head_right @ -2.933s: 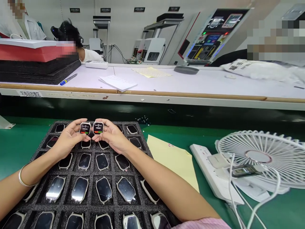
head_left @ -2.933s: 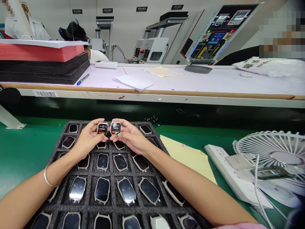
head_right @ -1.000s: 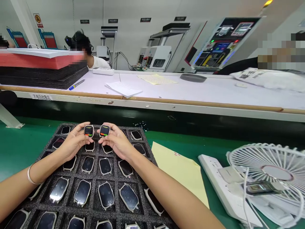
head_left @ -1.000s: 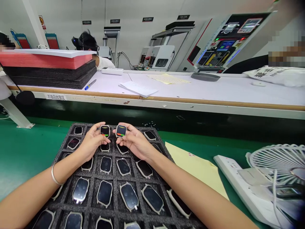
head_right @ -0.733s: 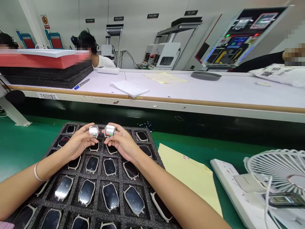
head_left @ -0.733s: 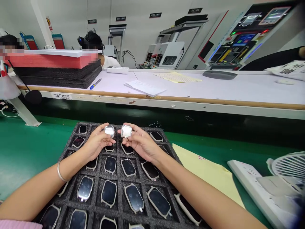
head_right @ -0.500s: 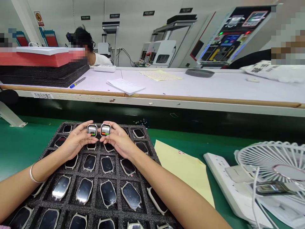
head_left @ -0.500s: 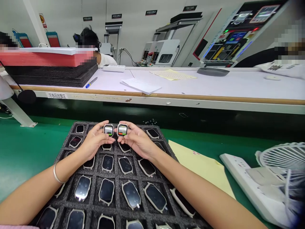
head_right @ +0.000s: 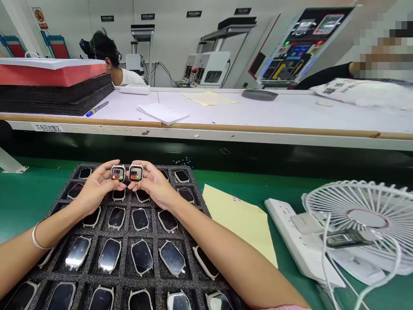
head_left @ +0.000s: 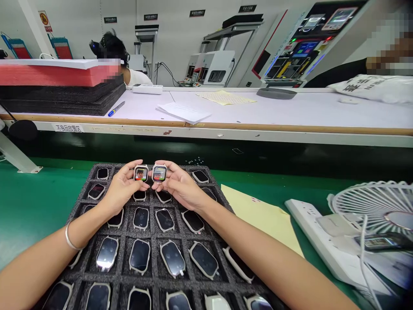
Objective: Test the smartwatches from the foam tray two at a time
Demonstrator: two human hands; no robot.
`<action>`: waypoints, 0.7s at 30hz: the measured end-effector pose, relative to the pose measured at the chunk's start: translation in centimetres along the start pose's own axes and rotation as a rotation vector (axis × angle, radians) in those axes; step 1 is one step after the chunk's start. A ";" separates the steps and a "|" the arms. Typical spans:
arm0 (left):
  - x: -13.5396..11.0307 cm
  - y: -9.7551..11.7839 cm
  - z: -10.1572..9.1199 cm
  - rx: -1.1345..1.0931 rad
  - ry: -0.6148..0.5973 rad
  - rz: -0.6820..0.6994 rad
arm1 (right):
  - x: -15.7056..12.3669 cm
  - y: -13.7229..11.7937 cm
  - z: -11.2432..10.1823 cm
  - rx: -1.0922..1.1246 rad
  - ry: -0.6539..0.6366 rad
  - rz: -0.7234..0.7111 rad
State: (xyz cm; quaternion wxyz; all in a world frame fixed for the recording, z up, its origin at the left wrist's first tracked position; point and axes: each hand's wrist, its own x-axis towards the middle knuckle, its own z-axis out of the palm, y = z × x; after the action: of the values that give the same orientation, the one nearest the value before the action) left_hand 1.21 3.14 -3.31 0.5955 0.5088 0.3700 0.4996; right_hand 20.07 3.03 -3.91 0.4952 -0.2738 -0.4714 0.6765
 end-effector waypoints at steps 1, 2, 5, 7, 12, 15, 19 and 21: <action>0.0 0.0 0.0 -0.001 0.002 -0.004 | 0.1 0.0 0.0 -0.001 0.000 -0.003; 0.1 0.1 0.0 -0.004 0.003 -0.010 | 0.2 0.1 -0.1 -0.001 0.000 -0.004; 0.3 0.8 0.1 -0.014 -0.002 -0.030 | 0.7 -0.2 -0.1 0.029 0.013 0.001; 0.5 1.7 0.3 -0.020 -0.009 -0.032 | 1.1 -0.9 0.0 0.058 0.025 -0.001; 1.4 5.3 1.0 -0.017 -0.056 0.052 | 1.8 -3.7 0.9 0.035 0.014 -0.072; 1.8 7.4 1.6 -0.012 -0.083 0.140 | 2.0 -5.5 1.6 -0.013 -0.001 -0.127; 2.2 9.3 2.2 0.010 -0.097 0.245 | 2.2 -7.5 2.6 -0.071 -0.006 -0.194; 2.1 9.8 2.4 0.036 -0.097 0.290 | 2.0 -8.4 3.1 -0.083 -0.015 -0.222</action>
State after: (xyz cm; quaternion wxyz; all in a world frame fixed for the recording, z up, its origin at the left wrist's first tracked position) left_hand 1.84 4.45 6.89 0.5250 0.5912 0.2723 0.5484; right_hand 20.19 4.32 5.16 0.5517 -0.2353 -0.5300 0.5994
